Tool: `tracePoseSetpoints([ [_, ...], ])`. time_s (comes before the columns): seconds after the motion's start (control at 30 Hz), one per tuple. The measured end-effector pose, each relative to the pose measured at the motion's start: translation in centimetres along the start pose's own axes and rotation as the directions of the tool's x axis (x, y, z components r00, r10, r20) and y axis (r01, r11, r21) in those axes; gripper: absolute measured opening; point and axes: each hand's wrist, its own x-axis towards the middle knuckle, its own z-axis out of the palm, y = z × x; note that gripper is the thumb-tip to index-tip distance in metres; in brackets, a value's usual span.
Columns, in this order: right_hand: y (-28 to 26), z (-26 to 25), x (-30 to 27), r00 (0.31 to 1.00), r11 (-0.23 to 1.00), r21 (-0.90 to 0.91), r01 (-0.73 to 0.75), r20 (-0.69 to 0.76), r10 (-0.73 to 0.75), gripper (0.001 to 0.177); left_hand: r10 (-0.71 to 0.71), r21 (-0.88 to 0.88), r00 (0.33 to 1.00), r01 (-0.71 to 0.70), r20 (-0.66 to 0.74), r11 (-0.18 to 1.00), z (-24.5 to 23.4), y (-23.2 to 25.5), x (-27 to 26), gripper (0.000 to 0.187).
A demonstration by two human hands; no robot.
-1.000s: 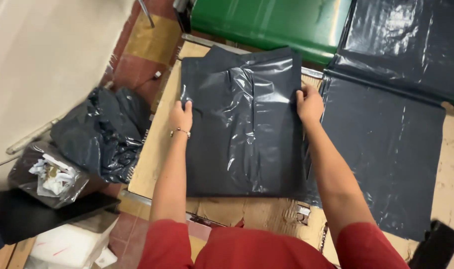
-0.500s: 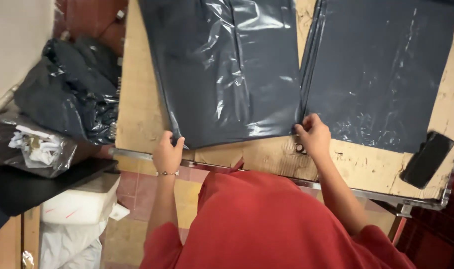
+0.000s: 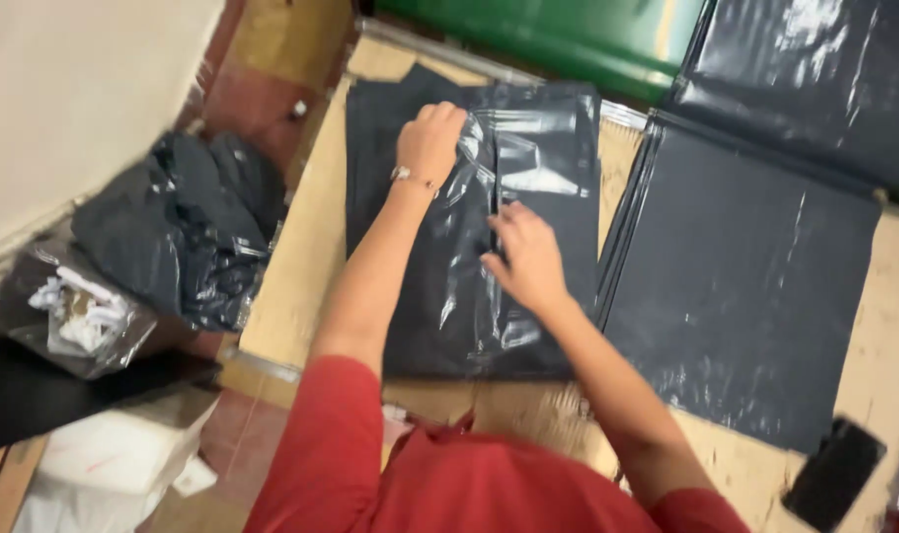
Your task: Fold plastic bags and stack them into a basket
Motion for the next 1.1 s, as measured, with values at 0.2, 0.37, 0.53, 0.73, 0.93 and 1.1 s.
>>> tracePoseSetpoints([
  [0.2,1.1,2.3,2.0,0.991,0.99,0.067,0.124,0.049,-0.127,0.066,-0.049,0.08,0.823,0.004,0.566,0.997,4.2,-1.9,10.5,0.044],
  [0.37,2.7,3.9,0.2,0.992,0.993,0.06,0.103,0.068,-0.106,0.08,0.049,0.314,0.918,-0.184,0.395,0.931,-2.4,-3.9,14.3,0.018],
  [0.53,2.5,4.0,0.7,0.995,0.998,-0.052,0.031,0.1,-0.026,0.082,0.117,0.529,0.993,-0.089,-0.02,0.844,-3.7,-7.3,14.8,0.015],
  [0.73,4.7,2.7,3.5,0.996,0.997,-0.053,-0.062,0.067,0.065,0.064,-0.063,0.364,0.993,0.023,0.097,0.931,-4.2,-1.8,10.5,0.058],
  [0.93,16.2,3.0,8.0,0.923,0.905,-0.189,-0.38,-0.137,0.359,0.079,0.207,-0.089,0.911,-0.187,0.356,0.978,-5.7,7.4,-3.2,0.077],
  [1.1,21.3,5.4,10.9,0.621,0.63,-0.128,-0.766,0.108,0.776,0.093,0.207,-0.14,0.899,-0.165,0.386,0.976,-3.2,8.1,-8.0,0.087],
])
